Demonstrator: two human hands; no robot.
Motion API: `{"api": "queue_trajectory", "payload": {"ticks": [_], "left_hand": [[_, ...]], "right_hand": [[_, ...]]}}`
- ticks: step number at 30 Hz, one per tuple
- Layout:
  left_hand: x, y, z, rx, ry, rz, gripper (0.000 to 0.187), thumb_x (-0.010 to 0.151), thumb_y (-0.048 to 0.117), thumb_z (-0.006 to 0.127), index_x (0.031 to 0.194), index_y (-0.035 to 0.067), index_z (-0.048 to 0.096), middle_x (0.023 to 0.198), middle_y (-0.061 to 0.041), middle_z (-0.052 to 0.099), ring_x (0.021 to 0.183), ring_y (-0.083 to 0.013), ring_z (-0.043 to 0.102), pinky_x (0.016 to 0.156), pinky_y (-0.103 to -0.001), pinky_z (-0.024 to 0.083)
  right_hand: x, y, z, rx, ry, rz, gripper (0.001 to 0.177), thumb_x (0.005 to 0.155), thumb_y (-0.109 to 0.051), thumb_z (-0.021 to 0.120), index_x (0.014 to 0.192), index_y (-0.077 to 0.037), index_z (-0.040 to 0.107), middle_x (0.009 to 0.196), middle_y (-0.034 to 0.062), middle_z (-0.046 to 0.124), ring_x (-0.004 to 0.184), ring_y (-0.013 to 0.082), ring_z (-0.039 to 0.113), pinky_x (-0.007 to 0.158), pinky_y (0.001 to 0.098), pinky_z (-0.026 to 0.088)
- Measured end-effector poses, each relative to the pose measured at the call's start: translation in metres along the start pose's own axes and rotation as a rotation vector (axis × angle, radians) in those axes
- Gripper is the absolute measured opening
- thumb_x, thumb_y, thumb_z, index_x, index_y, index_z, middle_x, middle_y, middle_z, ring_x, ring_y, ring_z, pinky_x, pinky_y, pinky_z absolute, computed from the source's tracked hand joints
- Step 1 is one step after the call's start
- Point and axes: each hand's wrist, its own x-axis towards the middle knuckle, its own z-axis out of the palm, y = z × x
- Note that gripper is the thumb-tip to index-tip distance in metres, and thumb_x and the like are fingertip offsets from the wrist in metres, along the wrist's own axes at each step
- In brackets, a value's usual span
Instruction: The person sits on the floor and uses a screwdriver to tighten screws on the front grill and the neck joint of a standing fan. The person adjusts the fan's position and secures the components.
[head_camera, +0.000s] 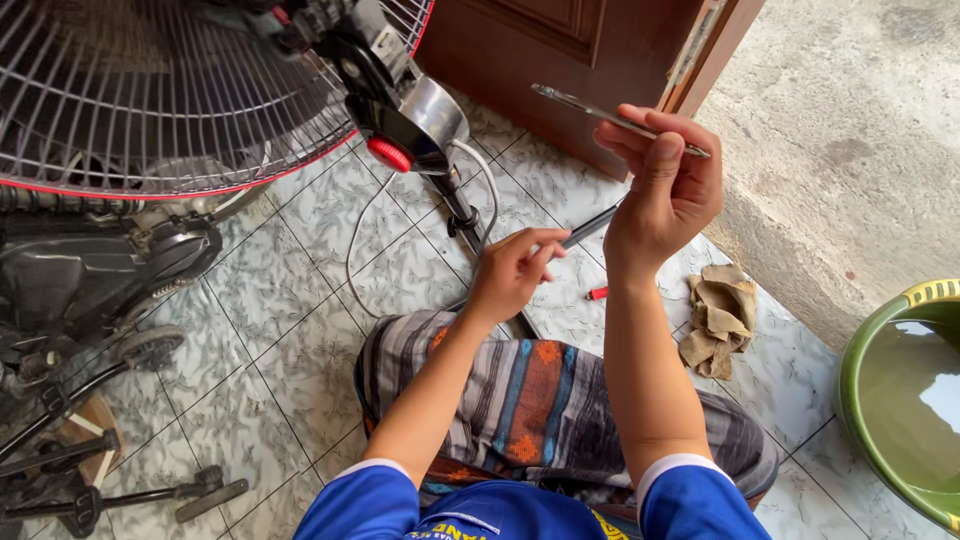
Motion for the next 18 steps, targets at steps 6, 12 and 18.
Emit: {"api": "queue_trajectory", "payload": {"ticks": [6,12,18], "left_hand": [[-0.051,0.034,-0.049,-0.024,-0.022,0.179,0.025,0.102,0.009,0.056,0.122,0.002,0.070,0.097,-0.009,0.077,0.075,-0.0126,0.075,0.066,-0.023,0.059],[-0.047,0.033,-0.086,-0.198,0.561,0.308,0.018,0.106,0.007,0.053,0.111,-0.002,0.067,0.098,-0.010,0.073,0.087,-0.0167,0.070,0.084,-0.031,0.059],[-0.007,0.047,-0.124,-0.201,0.692,0.315,0.022,0.110,0.012,0.057,0.127,-0.001,0.058,0.129,-0.011,0.058,0.114,-0.0187,0.061,0.105,-0.034,0.053]], "right_hand": [[0.017,-0.016,0.035,0.149,-0.110,-0.132,0.025,0.121,-0.024,0.049,0.127,0.000,0.053,0.120,0.0225,0.070,0.101,0.0285,0.077,0.092,0.0411,0.066],[0.045,-0.025,0.071,0.245,-0.218,-0.207,0.024,0.122,-0.023,0.045,0.128,-0.001,0.051,0.121,0.0227,0.069,0.103,0.0286,0.076,0.092,0.0410,0.065],[0.050,-0.029,0.093,0.303,-0.249,-0.184,0.023,0.124,-0.022,0.045,0.125,0.000,0.051,0.121,0.0221,0.070,0.102,0.0274,0.076,0.094,0.0402,0.065]]}}
